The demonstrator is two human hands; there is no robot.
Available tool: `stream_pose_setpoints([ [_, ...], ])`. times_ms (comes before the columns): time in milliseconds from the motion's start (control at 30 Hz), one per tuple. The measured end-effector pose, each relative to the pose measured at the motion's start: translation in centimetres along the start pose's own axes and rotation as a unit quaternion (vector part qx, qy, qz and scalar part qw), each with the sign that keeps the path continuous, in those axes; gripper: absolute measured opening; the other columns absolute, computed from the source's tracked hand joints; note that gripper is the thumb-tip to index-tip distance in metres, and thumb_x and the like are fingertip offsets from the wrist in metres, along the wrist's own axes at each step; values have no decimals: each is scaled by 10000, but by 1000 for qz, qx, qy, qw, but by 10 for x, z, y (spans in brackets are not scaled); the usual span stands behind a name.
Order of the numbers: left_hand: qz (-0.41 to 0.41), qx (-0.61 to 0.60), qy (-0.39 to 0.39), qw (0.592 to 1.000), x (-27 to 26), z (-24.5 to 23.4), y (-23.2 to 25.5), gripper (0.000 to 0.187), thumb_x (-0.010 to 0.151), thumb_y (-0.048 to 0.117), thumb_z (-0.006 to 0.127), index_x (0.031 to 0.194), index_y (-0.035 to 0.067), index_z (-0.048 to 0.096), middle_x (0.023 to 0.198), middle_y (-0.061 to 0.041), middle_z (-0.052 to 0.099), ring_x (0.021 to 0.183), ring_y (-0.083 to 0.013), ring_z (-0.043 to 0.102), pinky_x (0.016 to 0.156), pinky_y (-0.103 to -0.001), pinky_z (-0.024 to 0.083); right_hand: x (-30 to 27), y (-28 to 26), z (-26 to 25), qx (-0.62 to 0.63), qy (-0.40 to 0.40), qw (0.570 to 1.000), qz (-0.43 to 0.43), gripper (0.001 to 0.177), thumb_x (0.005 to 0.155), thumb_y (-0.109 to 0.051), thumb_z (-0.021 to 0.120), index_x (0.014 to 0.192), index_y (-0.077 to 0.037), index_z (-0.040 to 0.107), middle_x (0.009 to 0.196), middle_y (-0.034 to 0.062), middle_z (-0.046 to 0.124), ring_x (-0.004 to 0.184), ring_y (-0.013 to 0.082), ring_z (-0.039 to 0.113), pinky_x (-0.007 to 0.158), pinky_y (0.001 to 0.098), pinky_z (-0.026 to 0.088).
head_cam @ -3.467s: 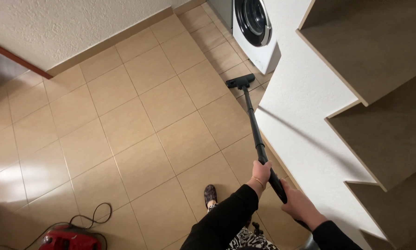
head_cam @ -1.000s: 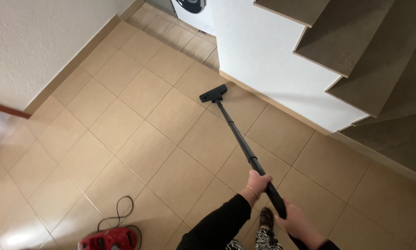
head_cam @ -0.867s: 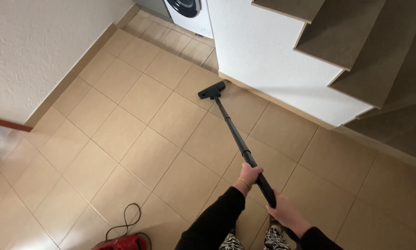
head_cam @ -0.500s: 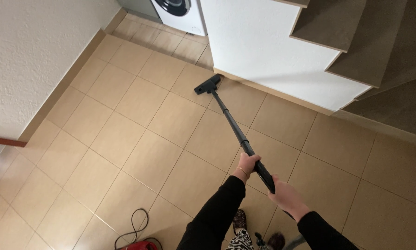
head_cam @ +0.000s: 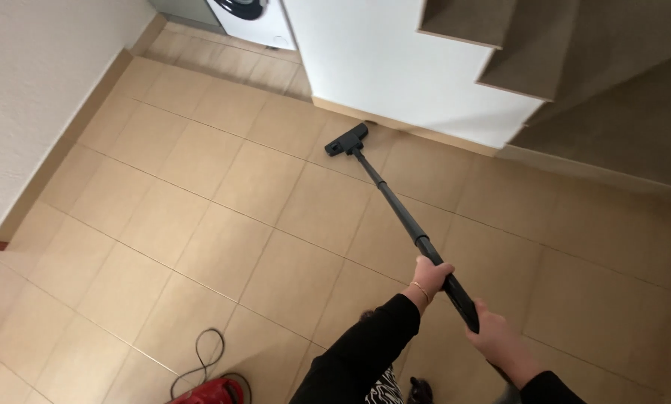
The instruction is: The person vacuums a tiled floor in a hallway or utility area using a red canister vacuum cleaner with a long wand and floor head. They move the vacuum head back and forth along walls, around a washing machine, and near a staircase, covering the entire visible floor area.
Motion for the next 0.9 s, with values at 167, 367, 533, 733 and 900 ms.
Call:
stream_pose_setpoints([
  [167,-10,14,38,999,-48,20,-53,413,819,174,709,1064,87,388,938,-68,477,775,-186,527,610,-345,516,-50,40,34,75,-30,997,5,563,871,-255,671,1390,-191,463,947,151,739,803,329,718,675,411,526],
  [367,2,-35,20,999,-123,41,-141,429,831,242,747,1075,105,423,939,-67,527,771,-180,603,609,-333,576,-137,88,78,49,-58,997,-35,567,801,-239,692,1330,-216,492,990,67,730,858,260,739,735,364,559],
  [533,-13,-68,-21,997,-179,72,-194,454,855,222,769,1101,117,401,1009,-77,552,835,-190,647,662,-319,637,-178,162,101,24,-65,996,-61,783,746,-305,770,1453,-253,438,1220,22,763,1095,213,783,926,308,596],
  [733,-88,-169,-120,974,-273,93,-171,534,844,180,829,1183,92,426,1128,-96,584,917,-166,694,830,-294,691,-246,169,57,-70,-197,975,71,1002,757,-626,982,1472,-415,312,1114,-99,818,996,34,868,908,146,636],
  [900,5,-207,-127,970,-242,80,-181,503,852,179,839,1097,108,405,1068,-93,591,929,-175,676,791,-316,665,-241,140,52,-51,-108,993,-24,722,774,-321,786,1419,-371,466,1035,-76,832,931,85,840,839,188,618],
])
Point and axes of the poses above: each hand's wrist, its own x-axis towards the middle knuckle, its own z-axis out of the palm, y = z × x, the point moved 7 cm from there along x, towards the middle knuckle
